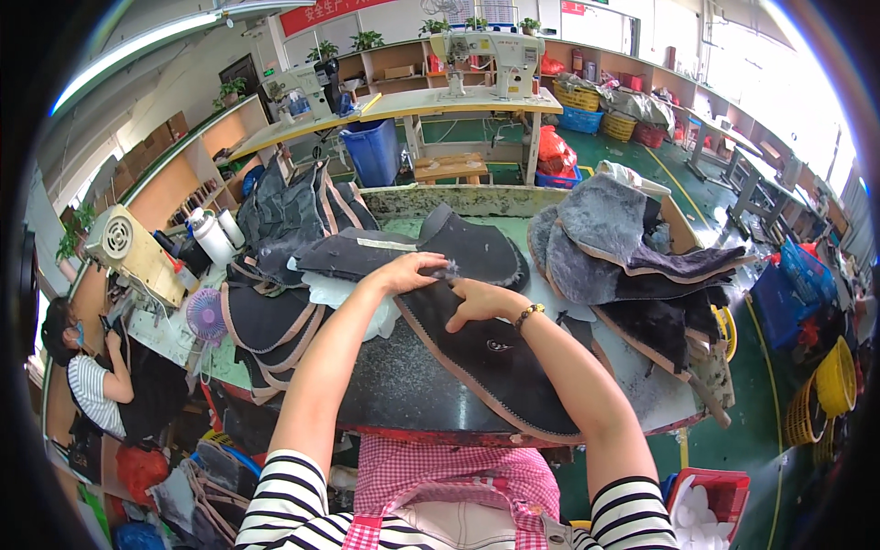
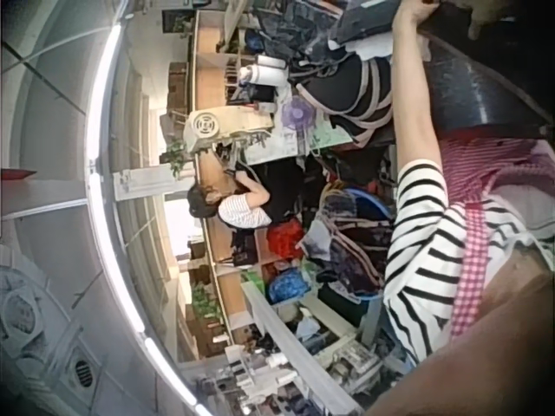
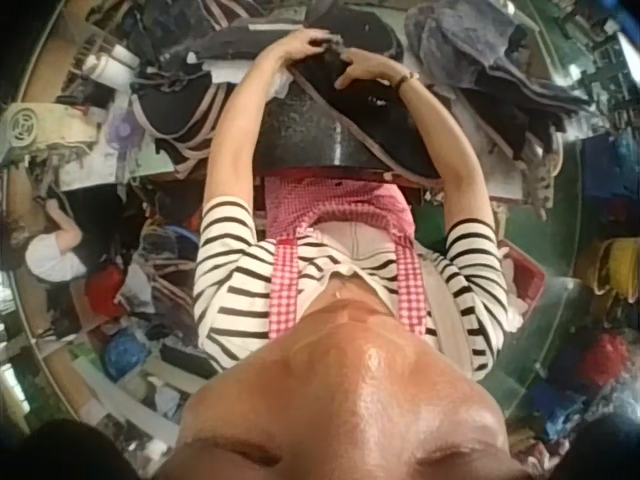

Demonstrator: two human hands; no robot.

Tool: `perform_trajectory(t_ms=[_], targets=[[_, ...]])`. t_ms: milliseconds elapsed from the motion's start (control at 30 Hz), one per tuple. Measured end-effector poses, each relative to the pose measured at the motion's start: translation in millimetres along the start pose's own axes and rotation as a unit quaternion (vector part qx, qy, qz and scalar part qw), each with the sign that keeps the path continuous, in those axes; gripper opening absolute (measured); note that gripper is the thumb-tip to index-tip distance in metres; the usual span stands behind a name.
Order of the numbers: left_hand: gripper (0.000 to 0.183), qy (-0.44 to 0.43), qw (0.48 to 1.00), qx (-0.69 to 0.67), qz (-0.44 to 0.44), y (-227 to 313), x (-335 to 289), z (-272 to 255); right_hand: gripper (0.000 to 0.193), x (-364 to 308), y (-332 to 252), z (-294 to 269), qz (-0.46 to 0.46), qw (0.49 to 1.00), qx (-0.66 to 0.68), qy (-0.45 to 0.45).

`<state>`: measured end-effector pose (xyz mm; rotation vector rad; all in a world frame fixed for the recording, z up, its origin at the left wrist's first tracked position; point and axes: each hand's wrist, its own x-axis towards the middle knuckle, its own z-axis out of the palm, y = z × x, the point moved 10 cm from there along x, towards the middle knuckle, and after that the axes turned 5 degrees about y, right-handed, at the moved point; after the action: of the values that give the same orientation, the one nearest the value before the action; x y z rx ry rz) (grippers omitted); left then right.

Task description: The person assembles footwear components by hand at a workbench. They pick up black shoe uppers and grey fuzzy insoles, align the edges, and press them together. The person repeatedly handles individual units, turning them over to inspect the fit and alignment of the parts.

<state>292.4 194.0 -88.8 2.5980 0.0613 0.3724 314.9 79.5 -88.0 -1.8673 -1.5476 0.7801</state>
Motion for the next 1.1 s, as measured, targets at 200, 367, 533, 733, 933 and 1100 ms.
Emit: perform_trajectory(t_ms=[200, 367, 533, 733, 933, 1100], targets=[[0.015, 0.467, 0.873, -0.029, -0.139, -18, -26, -73, 0.058, 1, 17, 1, 0.009, 1.000, -0.003, -0.030], [0.022, 0.687, 0.727, 0.016, -0.001, 47, -99, -239, 0.059, 4, 17, -4, 0.060, 0.996, -0.026, -0.061], [0.012, 0.477, 0.874, 0.087, -0.038, 175, -153, -162, 0.059, -13, 11, -45, 0.094, 0.993, -0.070, 0.005], [0.038, 0.312, 0.945, 0.069, -0.063, 170, -220, 40, 0.059, -54, 29, -147, 0.041, 0.960, 0.270, 0.058], [0.036, 0.271, 0.955, 0.093, -0.072, 194, -191, 72, 0.075, -123, -22, -204, -0.066, 0.954, 0.275, 0.101], [0.036, 0.183, 0.979, 0.068, -0.054, 205, -183, 90, 0.085, -148, -66, -170, -0.129, 0.950, 0.280, 0.048]])
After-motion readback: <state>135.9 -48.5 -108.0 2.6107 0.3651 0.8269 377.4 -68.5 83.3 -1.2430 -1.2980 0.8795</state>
